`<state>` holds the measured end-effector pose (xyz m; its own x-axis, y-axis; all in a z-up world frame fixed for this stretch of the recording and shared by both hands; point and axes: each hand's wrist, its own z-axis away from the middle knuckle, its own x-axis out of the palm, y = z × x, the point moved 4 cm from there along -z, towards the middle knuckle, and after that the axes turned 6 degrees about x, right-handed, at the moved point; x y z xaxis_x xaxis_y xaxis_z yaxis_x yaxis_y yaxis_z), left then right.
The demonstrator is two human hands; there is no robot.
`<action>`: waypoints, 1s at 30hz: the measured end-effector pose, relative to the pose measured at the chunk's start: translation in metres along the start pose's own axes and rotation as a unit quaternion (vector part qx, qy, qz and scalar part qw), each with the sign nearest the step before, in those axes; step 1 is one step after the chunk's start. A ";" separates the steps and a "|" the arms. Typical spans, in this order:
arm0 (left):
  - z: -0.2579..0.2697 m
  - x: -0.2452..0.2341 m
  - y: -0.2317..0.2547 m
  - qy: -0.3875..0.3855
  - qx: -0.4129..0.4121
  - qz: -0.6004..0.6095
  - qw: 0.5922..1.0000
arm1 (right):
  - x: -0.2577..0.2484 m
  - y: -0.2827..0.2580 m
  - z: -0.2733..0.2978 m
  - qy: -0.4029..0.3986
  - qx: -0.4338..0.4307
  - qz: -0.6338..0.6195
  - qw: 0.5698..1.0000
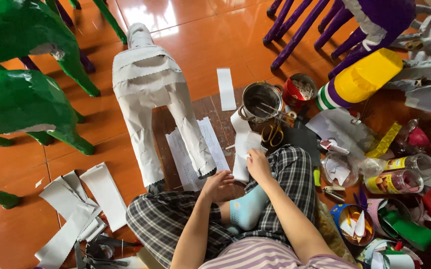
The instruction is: Applying paper strips to a paper-mache animal frame
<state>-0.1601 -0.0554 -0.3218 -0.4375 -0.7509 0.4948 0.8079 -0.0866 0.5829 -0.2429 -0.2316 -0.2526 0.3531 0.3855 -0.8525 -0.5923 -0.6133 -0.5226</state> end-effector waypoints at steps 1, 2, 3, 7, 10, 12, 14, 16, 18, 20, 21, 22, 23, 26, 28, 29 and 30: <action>0.001 0.004 0.001 -0.043 -0.001 0.019 0.999 | -0.001 -0.009 0.004 0.018 -0.046 0.030 0.998; 0.004 0.007 0.001 -0.085 -0.004 0.038 0.996 | 0.000 -0.018 0.012 0.035 -0.089 0.059 0.994; 0.012 0.016 0.009 -0.085 -0.005 0.038 0.996 | 0.004 -0.024 0.020 0.034 -0.088 0.059 0.994; -0.011 0.005 -0.018 -0.137 -0.028 0.065 0.988 | 0.017 -0.069 0.064 -0.059 -0.182 0.062 0.980; -0.021 -0.015 -0.024 -0.044 -0.009 -0.032 0.998 | 0.003 -0.088 0.081 -0.133 -0.091 -0.014 0.987; -0.022 -0.026 -0.021 0.030 0.008 -0.114 0.993 | -0.010 -0.089 0.080 -0.162 0.009 -0.065 0.985; -0.038 -0.037 -0.032 0.059 0.006 -0.064 0.996 | -0.021 -0.082 0.072 -0.187 0.129 -0.031 0.973; -0.024 -0.033 -0.026 0.044 0.003 -0.049 0.998 | 0.000 -0.062 0.060 -0.242 0.260 -0.208 0.911; -0.025 -0.034 -0.028 0.030 -0.001 -0.034 0.999 | 0.023 -0.049 0.050 -0.286 0.376 -0.373 0.798; -0.039 -0.040 -0.038 -0.013 -0.029 0.024 0.999 | 0.043 -0.042 0.034 -0.199 0.439 -0.526 0.701; -0.016 -0.031 -0.028 -0.010 -0.028 0.022 0.999 | 0.075 -0.006 0.033 -0.201 0.438 -0.528 0.699; 0.004 -0.020 -0.015 -0.023 -0.023 0.013 0.999 | 0.112 0.028 0.024 -0.166 0.439 -0.594 0.654; 0.025 -0.008 -0.003 -0.036 -0.017 0.003 0.999 | 0.155 0.060 0.005 -0.130 0.436 -0.656 0.603; 0.034 -0.012 -0.009 -0.040 0.020 -0.072 0.996 | 0.150 0.074 -0.008 -0.084 0.406 -0.689 0.594; 0.069 0.007 0.019 -0.034 0.035 -0.078 0.996 | 0.095 0.025 0.001 -0.058 0.406 -0.676 0.613; 0.086 0.016 0.035 -0.030 0.051 -0.082 0.995 | 0.065 0.001 0.004 -0.031 0.404 -0.660 0.632; 0.081 0.013 0.030 -0.029 0.051 -0.082 0.995 | 0.071 0.010 0.002 -0.032 0.405 -0.660 0.632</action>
<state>-0.1734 -0.0151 -0.2459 -0.5845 -0.6930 0.4221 0.6811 -0.1363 0.7194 -0.2255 -0.2089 -0.3180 0.9119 0.2350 0.3364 0.0032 0.8158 -0.5784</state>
